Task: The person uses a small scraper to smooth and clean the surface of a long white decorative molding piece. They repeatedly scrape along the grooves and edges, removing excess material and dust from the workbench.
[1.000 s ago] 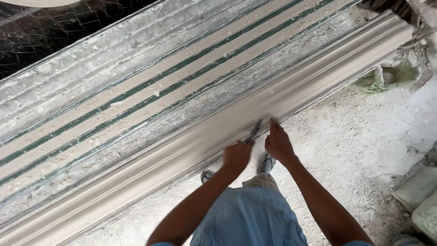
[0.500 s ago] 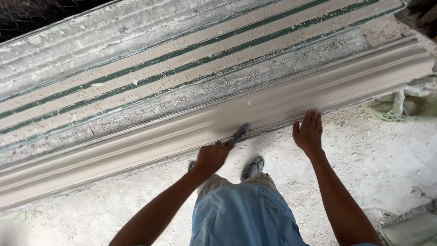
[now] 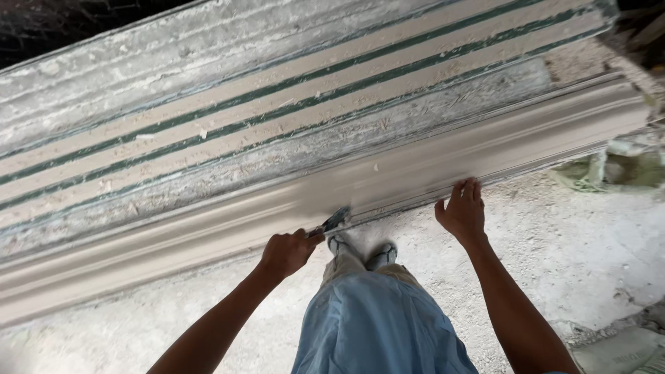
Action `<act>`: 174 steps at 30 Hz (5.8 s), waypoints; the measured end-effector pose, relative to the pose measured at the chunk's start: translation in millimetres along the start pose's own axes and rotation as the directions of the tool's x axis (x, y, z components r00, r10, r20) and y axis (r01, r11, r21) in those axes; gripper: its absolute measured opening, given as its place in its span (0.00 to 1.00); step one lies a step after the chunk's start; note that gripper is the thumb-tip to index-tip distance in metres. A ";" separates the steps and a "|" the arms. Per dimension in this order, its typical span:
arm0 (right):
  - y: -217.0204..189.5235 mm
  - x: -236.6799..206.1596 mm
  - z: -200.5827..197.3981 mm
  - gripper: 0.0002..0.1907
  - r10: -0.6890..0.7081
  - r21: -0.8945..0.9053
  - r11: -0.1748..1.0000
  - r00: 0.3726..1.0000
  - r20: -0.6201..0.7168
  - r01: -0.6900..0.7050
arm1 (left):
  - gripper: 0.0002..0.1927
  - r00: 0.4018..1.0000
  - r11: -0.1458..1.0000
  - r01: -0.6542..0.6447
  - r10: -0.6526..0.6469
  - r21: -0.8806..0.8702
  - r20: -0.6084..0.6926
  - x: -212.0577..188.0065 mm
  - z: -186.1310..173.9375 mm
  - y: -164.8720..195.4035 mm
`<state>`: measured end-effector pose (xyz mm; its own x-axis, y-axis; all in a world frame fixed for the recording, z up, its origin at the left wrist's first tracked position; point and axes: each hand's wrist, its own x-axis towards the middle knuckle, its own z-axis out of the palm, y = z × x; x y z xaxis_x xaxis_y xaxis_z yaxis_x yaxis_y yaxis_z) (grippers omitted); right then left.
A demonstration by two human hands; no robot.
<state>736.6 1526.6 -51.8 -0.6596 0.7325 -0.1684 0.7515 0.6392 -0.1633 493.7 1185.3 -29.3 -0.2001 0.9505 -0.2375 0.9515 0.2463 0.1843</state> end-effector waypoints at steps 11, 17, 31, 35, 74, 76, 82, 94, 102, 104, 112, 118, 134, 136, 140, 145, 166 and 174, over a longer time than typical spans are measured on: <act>12.0 -4.3 -7.9 0.38 0.030 0.021 0.999 1.000 0.008 -0.030 | 0.21 0.999 0.992 -0.043 0.042 -0.117 -0.010 68.3 15.6 68.5; 17.4 -6.7 -16.3 0.37 0.023 0.096 0.995 1.000 0.012 -0.024 | 0.14 0.985 0.978 -0.104 0.076 -0.183 -0.154 88.1 -2.4 92.3; 56.5 -6.2 1.1 0.42 -0.044 0.213 0.975 0.994 -0.102 0.065 | 0.22 0.993 0.995 -0.053 0.061 -0.089 0.099 100.7 -20.9 97.2; 73.4 1.8 0.3 0.34 -0.065 0.261 0.961 0.991 -0.118 0.094 | 0.20 0.997 0.990 -0.065 0.061 -0.128 -0.037 190.7 -5.8 177.0; 297.1 93.8 -72.2 0.27 -0.118 0.072 0.988 0.974 -0.193 0.135 | 0.18 0.996 0.995 -0.038 0.030 -0.095 -0.082 294.5 -19.5 278.2; 298.0 93.6 -72.4 0.28 -0.100 0.096 0.988 0.976 -0.193 0.120 | 0.16 0.993 0.992 -0.057 0.045 -0.110 -0.113 310.2 -18.9 293.8; 309.8 91.9 -65.9 0.28 -0.126 0.147 0.976 0.968 -0.215 0.160 | 0.17 0.999 0.980 -0.019 0.025 -0.197 0.026 306.9 -1.9 293.1; 352.6 95.9 -68.6 0.21 -0.196 0.320 0.909 0.951 -0.238 0.267 | 0.16 0.996 0.976 -0.013 -0.007 -0.219 -0.088 360.1 -13.5 343.7; 434.4 122.6 -79.4 0.38 -0.064 0.408 0.899 0.969 -0.240 0.161 | 0.19 0.992 0.986 0.039 -0.057 -0.160 -0.111 373.4 -8.1 358.9; 441.7 133.7 -83.3 0.43 -0.088 0.420 0.892 0.976 -0.198 0.165 | 0.17 0.995 0.993 0.043 -0.053 -0.113 -0.084 378.1 -13.9 366.6; 442.9 152.4 -95.8 0.37 -0.040 0.599 0.800 0.999 0.005 0.029 | 0.16 0.949 0.999 0.001 -0.016 -0.047 -0.316 382.3 -18.3 373.5; 454.2 156.3 -95.5 0.32 -0.069 0.608 0.789 0.996 -0.054 0.088 | 0.15 0.989 0.999 0.007 -0.014 -0.048 -0.145 396.4 -25.5 382.0; 466.0 158.3 -97.2 0.28 -0.048 0.632 0.775 0.997 0.052 0.005 | 0.17 0.991 0.994 0.019 -0.034 -0.111 -0.129 434.3 -21.0 420.0; 465.6 159.1 -98.5 0.28 -0.040 0.616 0.788 0.998 0.054 -0.002 | 0.16 0.998 0.991 0.020 -0.029 -0.135 -0.062 439.3 -20.7 423.4; 464.4 159.3 -102.2 0.27 -0.009 0.645 0.763 0.997 0.079 -0.044 | 0.17 0.995 0.991 0.007 -0.020 -0.131 -0.097 446.8 -21.8 429.6; 463.8 158.0 -108.1 0.27 -0.032 0.647 0.762 0.996 0.083 -0.030 | 0.16 0.993 0.986 0.004 -0.024 -0.166 -0.117 458.1 -24.6 439.6; 480.4 168.6 -98.6 0.25 -0.029 0.703 0.707 0.990 0.141 -0.079 | 0.17 1.000 0.992 0.002 -0.002 -0.130 -0.006 485.7 -29.8 459.7; 489.6 166.6 -93.9 0.25 -0.037 0.709 0.701 0.987 0.154 -0.084 | 0.13 0.999 0.983 0.018 -0.026 -0.180 -0.041 498.5 -13.5 488.4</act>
<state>995.8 1983.5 -68.5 -0.6812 0.6633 -0.3098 0.5734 0.2204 -0.7891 855.5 1782.0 -44.8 -0.2340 0.9508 -0.2032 0.8901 0.2935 0.3487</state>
